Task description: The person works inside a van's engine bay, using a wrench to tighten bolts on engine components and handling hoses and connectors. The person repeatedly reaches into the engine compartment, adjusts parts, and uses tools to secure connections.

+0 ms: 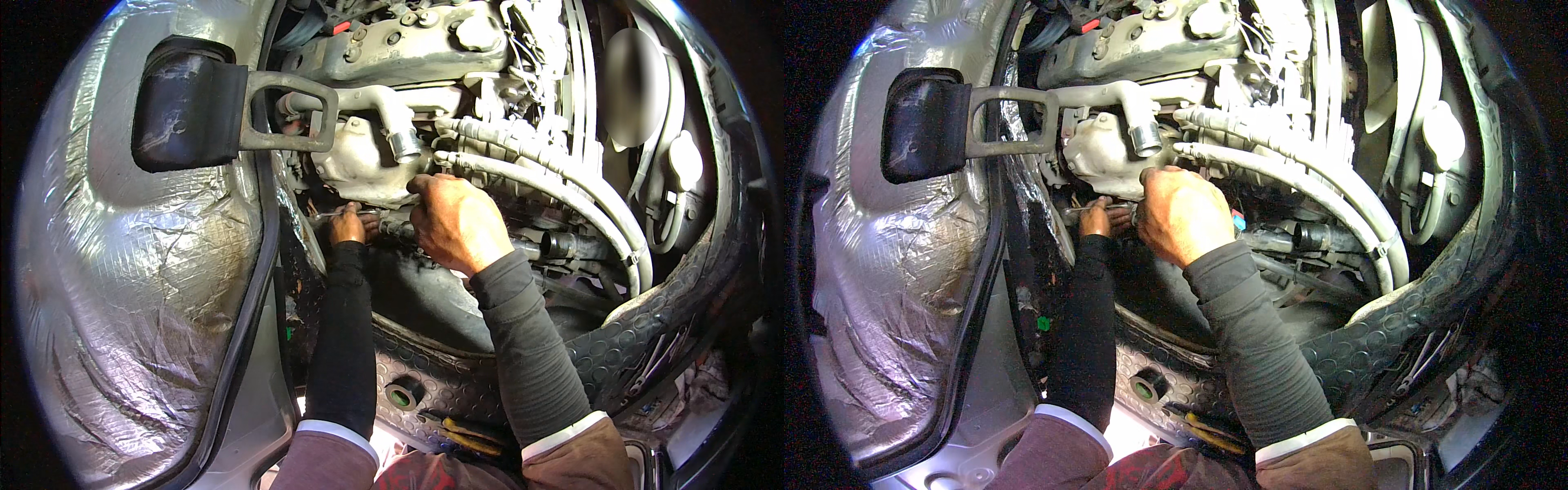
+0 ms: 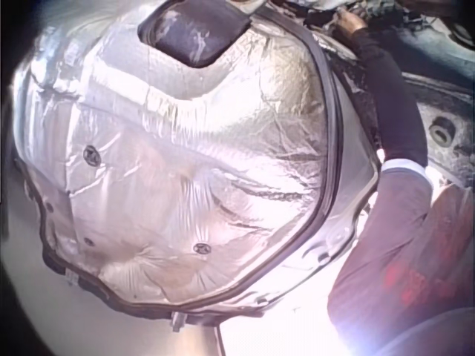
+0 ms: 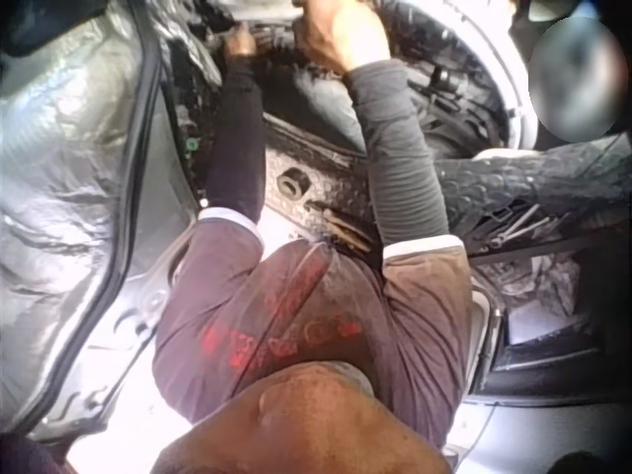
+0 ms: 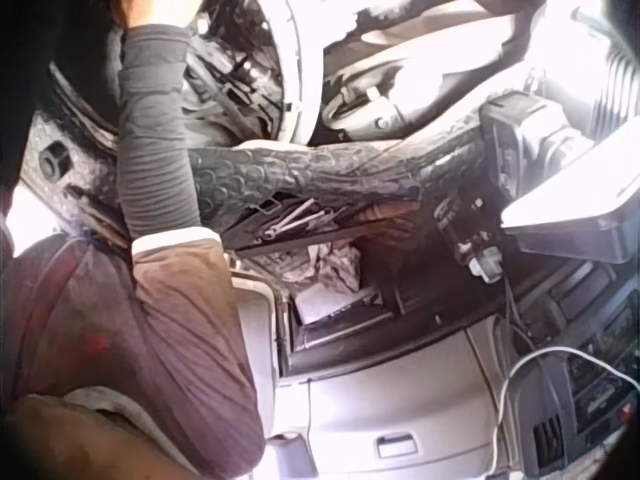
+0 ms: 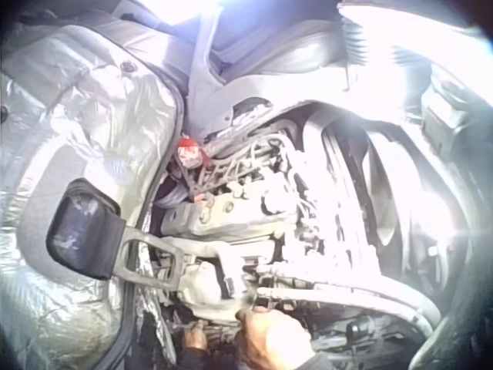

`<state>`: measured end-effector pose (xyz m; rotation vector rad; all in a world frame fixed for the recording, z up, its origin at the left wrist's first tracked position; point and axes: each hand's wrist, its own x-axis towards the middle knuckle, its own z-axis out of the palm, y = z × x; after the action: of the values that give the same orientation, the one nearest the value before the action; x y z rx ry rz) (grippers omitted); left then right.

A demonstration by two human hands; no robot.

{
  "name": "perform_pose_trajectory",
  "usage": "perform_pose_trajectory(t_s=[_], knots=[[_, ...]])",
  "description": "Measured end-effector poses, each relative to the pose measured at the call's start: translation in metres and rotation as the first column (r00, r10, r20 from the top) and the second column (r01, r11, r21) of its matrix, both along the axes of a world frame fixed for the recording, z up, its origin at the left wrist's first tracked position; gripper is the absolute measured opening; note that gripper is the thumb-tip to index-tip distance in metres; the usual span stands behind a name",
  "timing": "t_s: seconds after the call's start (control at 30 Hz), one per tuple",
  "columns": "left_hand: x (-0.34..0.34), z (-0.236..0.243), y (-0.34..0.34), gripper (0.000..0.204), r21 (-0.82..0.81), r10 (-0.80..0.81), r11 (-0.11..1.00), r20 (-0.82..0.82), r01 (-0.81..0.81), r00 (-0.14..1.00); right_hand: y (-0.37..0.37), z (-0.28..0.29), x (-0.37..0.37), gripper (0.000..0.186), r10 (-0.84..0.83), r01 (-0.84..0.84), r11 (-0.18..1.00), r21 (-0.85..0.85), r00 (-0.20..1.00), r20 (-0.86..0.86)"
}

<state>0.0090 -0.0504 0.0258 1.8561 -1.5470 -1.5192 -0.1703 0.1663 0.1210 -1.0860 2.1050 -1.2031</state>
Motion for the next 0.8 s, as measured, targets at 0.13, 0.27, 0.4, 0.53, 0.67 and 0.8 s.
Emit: perform_pose_trajectory(t_s=[0.13,0.27,0.4,0.53,0.67,0.8], knots=[[-0.003,-0.003,-0.003,0.038,-0.003,0.045,0.999,-0.001,-0.045,0.999,0.001,0.0,0.001,0.02,-0.016,0.016,0.999,-0.038,1.0,-0.003],[0.002,-0.015,0.001,0.037,-0.069,-0.054,0.996,0.014,0.055,0.998,-0.001,0.006,0.003,0.02,-0.005,0.006,0.999,-0.041,1.0,0.004],[0.001,-0.011,-0.001,0.043,-0.026,-0.037,0.999,-0.03,0.036,0.999,-0.003,0.003,0.006,0.02,-0.019,0.018,0.998,-0.054,1.0,-0.023],[-0.013,0.014,0.006,0.046,0.063,-0.017,0.998,-0.044,0.02,0.999,-0.001,-0.003,0.005,0.02,-0.033,0.031,0.996,-0.08,0.999,-0.027],[-0.011,0.011,0.011,0.04,-0.038,-0.079,0.996,-0.079,0.076,0.994,-0.007,0.002,0.007,0.02,0.007,-0.008,0.999,-0.054,1.0,-0.02],[-0.009,0.013,0.024,0.036,-0.215,-0.172,0.961,0.021,0.173,0.985,-0.008,0.008,0.009,0.02,0.023,-0.024,1.0,-0.019,0.999,-0.031]])
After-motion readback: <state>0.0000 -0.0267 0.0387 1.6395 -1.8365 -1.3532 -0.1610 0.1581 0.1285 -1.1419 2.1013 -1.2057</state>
